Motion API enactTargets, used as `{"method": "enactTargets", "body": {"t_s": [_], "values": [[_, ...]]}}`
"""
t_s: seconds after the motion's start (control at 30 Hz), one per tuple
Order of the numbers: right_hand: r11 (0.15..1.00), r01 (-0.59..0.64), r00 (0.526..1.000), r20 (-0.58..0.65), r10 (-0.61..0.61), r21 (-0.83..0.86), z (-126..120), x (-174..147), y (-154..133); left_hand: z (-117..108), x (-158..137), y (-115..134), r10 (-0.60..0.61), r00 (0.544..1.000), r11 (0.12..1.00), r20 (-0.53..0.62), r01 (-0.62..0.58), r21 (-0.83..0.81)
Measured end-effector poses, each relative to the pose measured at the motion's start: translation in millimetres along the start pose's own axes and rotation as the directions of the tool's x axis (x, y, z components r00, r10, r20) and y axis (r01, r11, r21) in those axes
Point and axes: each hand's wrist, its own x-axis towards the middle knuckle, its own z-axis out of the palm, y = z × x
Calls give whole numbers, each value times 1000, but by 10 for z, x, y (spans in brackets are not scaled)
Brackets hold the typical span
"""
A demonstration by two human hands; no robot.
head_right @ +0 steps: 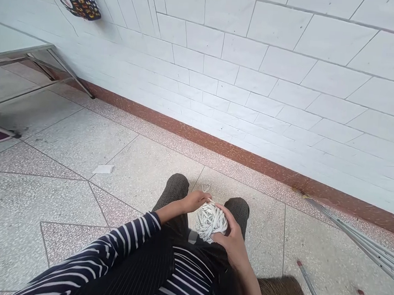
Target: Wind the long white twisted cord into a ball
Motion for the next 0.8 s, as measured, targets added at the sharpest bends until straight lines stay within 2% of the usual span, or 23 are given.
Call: {"method": "enactTargets", "body": {"t_s": [0.1, 0.2, 0.27, 0.33, 0.4, 0.47, 0.5, 0.57, 0.67, 0.8], "values": [[999, -27, 999, -28, 26, -29, -100, -157, -175, 39, 86, -101, -15, 999, 999, -37, 17, 51], [1000, 24, 998, -56, -24, -3, -186, -286, -304, 67, 111, -128, -32, 998, 999, -52, 33, 35], [996, 90, 991, -100, -89, 11, -230, -304, -360, 46, 85, -64, -16, 998, 1000, -60, 15, -20], [990, 138, 979, -154, -134, 16, -250, -256, -380, -17, 16, 70, 1, 996, 987, -89, -16, -161], [988, 153, 966, -214, -147, 13, -228, -162, -353, -102, -97, 254, -13, 997, 905, -76, -21, -425], [992, 127, 955, -267, -127, -17, -158, -61, -281, -181, -244, 450, -24, 1000, 719, 1, 18, -695], [993, 106, 951, -286, -116, -50, -107, -17, -234, -209, -323, 541, -13, 999, 624, 42, 41, -781], [986, 70, 948, -297, -112, -150, 11, 50, -137, -241, -469, 692, 2, 997, 524, 82, 69, -849], [948, 63, 948, -277, -155, -313, 166, 120, -44, -260, -616, 834, -30, 994, 484, 102, 104, -869], [870, 103, 970, -147, -196, -482, 211, 174, -155, -316, -667, 922, -47, 989, 390, 137, 145, -910]]}}
